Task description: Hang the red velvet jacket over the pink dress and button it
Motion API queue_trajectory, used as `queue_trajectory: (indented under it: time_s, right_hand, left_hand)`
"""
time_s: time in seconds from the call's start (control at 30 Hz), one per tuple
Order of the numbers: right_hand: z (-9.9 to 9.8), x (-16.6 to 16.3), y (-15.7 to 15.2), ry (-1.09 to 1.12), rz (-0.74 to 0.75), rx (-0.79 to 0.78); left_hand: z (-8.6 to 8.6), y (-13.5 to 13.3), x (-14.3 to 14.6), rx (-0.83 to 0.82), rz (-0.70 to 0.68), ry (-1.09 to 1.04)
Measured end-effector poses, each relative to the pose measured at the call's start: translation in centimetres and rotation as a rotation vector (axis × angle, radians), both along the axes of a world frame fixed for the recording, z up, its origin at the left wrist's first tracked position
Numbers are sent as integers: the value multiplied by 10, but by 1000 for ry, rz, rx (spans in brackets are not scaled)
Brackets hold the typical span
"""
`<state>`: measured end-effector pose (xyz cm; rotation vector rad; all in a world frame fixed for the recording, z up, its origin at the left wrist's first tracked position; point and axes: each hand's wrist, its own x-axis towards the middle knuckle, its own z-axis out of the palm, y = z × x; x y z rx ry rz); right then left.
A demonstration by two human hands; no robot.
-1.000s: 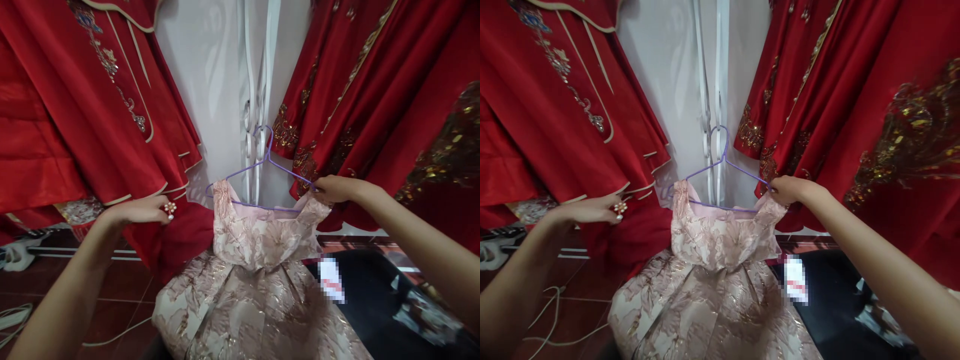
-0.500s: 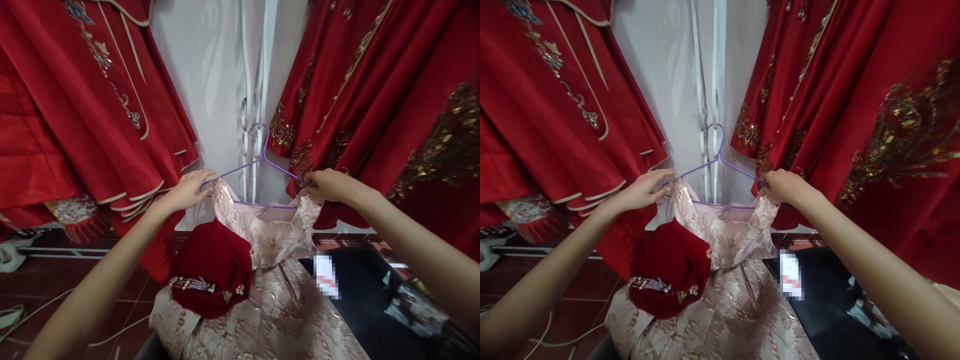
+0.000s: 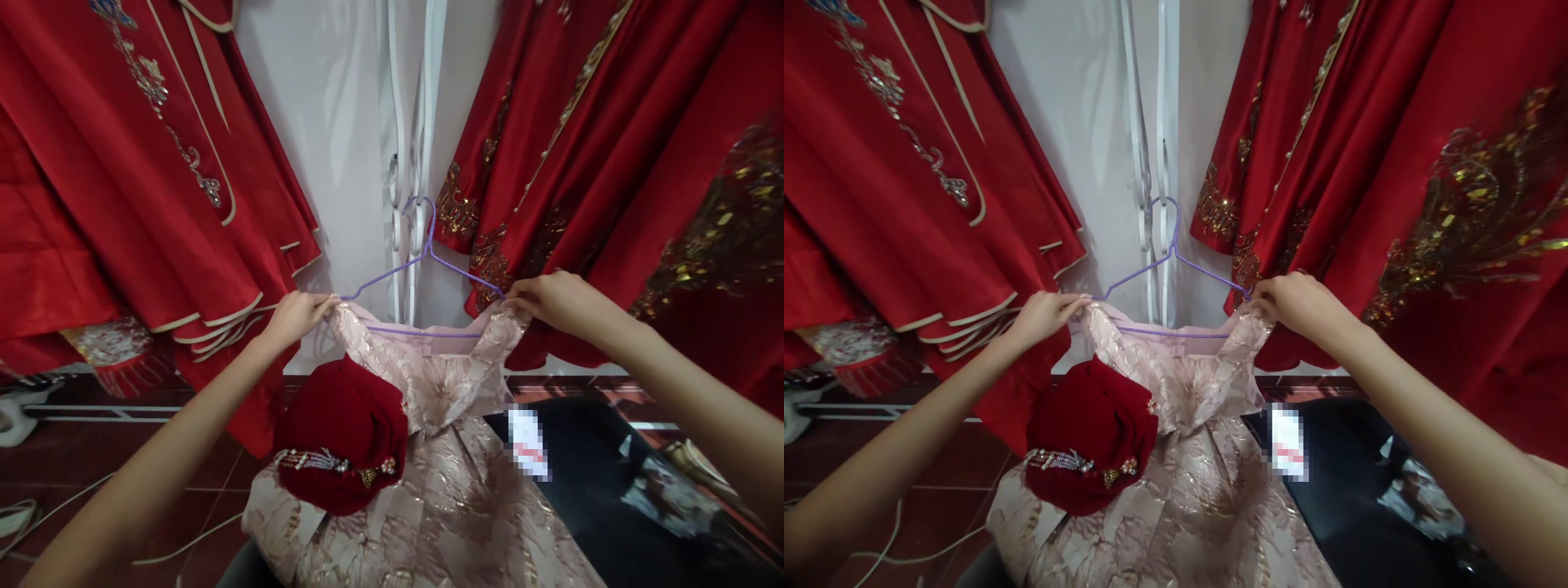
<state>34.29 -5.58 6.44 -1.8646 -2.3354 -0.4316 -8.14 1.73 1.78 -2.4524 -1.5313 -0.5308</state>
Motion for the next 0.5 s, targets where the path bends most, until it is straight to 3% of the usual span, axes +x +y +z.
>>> queue_trajectory:
  time_s: [0.13,0.27,0.33,0.4,0.5]
  right_hand:
    - [-4,9,-9,112,-31,47]
    - [-22,22,-21,89,-221,25]
    - [-34,28,-33,64,-298,-108]
    - [-43,29,-47,61,-284,-249]
    - [-42,15,-71,69,-199,-258]
  left_hand:
    - [-14,-13,-25,-111,15,147]
    - [-18,-31,-28,-116,14,151]
    - [-13,-39,-19,-66,-48,98]
    - [-6,-45,-2,-17,-156,40]
    - [6,-49,35,-6,-344,-59]
